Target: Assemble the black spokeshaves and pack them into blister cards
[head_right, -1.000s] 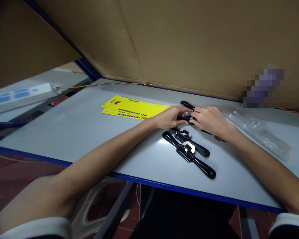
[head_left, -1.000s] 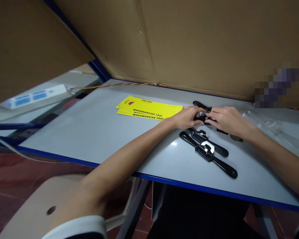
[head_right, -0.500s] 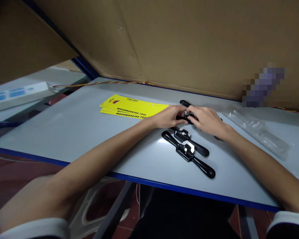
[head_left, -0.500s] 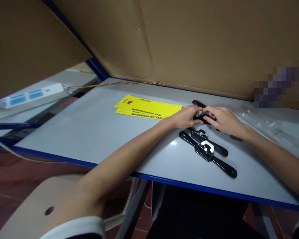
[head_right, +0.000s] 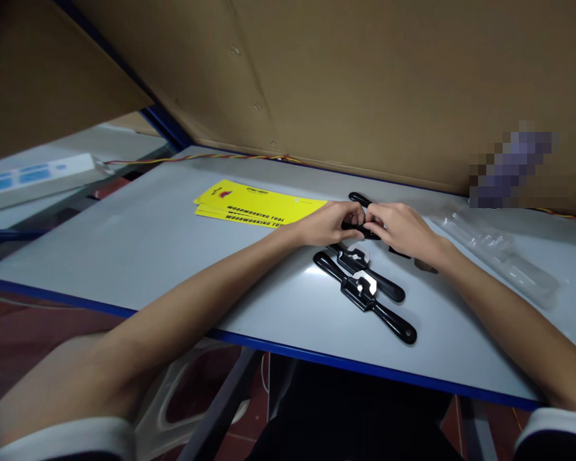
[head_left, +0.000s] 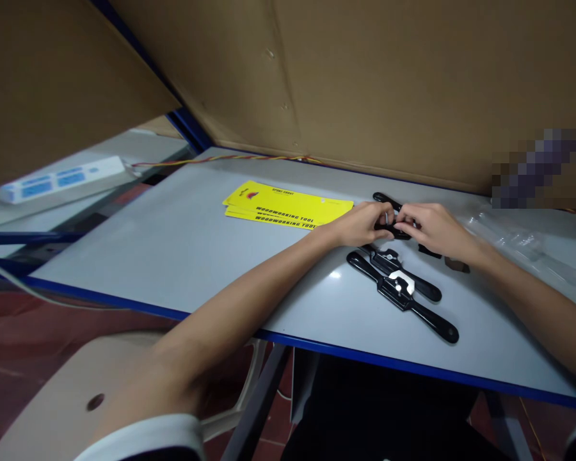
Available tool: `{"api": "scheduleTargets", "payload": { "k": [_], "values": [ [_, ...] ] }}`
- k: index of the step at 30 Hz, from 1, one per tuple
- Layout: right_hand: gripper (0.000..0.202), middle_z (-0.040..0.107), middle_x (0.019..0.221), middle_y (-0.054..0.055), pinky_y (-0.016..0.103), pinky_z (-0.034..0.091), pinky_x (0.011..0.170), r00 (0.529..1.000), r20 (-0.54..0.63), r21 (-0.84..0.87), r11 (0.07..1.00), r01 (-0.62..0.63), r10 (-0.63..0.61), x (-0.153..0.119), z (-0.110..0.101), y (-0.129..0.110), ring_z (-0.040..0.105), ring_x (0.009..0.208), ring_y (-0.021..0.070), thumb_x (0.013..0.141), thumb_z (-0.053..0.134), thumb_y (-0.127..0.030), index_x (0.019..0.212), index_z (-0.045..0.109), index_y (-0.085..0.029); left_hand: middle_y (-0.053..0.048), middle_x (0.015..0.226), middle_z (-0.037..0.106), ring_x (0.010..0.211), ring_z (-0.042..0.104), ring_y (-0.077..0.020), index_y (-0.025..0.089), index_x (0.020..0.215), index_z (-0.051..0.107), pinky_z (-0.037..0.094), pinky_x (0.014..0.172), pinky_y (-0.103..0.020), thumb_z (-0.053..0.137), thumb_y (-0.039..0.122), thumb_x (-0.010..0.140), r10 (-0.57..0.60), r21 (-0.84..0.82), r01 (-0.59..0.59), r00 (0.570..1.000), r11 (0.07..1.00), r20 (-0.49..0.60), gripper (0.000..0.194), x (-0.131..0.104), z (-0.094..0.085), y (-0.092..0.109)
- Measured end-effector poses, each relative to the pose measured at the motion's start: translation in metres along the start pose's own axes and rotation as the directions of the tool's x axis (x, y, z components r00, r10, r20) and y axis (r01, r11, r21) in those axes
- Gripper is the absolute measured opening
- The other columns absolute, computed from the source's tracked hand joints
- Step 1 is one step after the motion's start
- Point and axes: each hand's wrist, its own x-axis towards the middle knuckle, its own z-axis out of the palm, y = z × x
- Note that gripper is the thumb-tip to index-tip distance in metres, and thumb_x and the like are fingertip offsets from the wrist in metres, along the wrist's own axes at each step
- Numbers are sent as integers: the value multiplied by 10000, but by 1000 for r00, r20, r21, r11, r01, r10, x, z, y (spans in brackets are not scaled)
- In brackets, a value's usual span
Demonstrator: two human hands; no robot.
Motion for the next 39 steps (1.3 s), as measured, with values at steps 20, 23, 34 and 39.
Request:
{"api": "scheduleTargets", "payload": {
  "k": [20, 23, 34, 39],
  "values": [
    [303, 773, 970, 126, 372, 234, 589, 989, 146, -479, 877, 38, 37, -7, 0, -22, 652, 729, 236, 1078, 400, -258, 998, 678, -166, -18, 855, 602, 824, 586, -198, 180, 1022, 593, 452, 816, -340, 718, 259, 870, -10, 6, 10, 1000, 1000, 1, 212, 0, 0, 3],
    [308, 776, 937, 130, 376, 248, 595, 991, 120, -455, 891, 8, 52, -6, 1, -23, 665, 749, 246, 1075, 417, -263, 961, 686, -169, -14, 853, 598, 812, 578, -193, 191, 1017, 591, 453, 797, -334, 706, 260, 869, -6, 15, 6, 1000, 1000, -7, 201, -1, 0, 3],
    [210, 780, 1057, 96, 338, 300, 607, 994, 107, -382, 922, 71, -33, -6, -9, -14, 678, 799, 239, 1059, 562, -311, 1204, 666, -200, -23, 870, 613, 808, 572, -197, 197, 964, 566, 438, 784, -328, 712, 300, 864, -7, 43, 8, 1000, 999, -17, 205, 1, 0, 2],
    [257, 771, 980, 100, 337, 287, 595, 994, 64, -442, 891, 107, -88, -8, -4, -9, 659, 760, 219, 1086, 494, -317, 1052, 717, -193, -20, 865, 616, 806, 583, -196, 191, 997, 581, 449, 782, -328, 718, 287, 865, -10, 35, 10, 1000, 999, -7, 213, 1, 0, 1]
  ]
}}
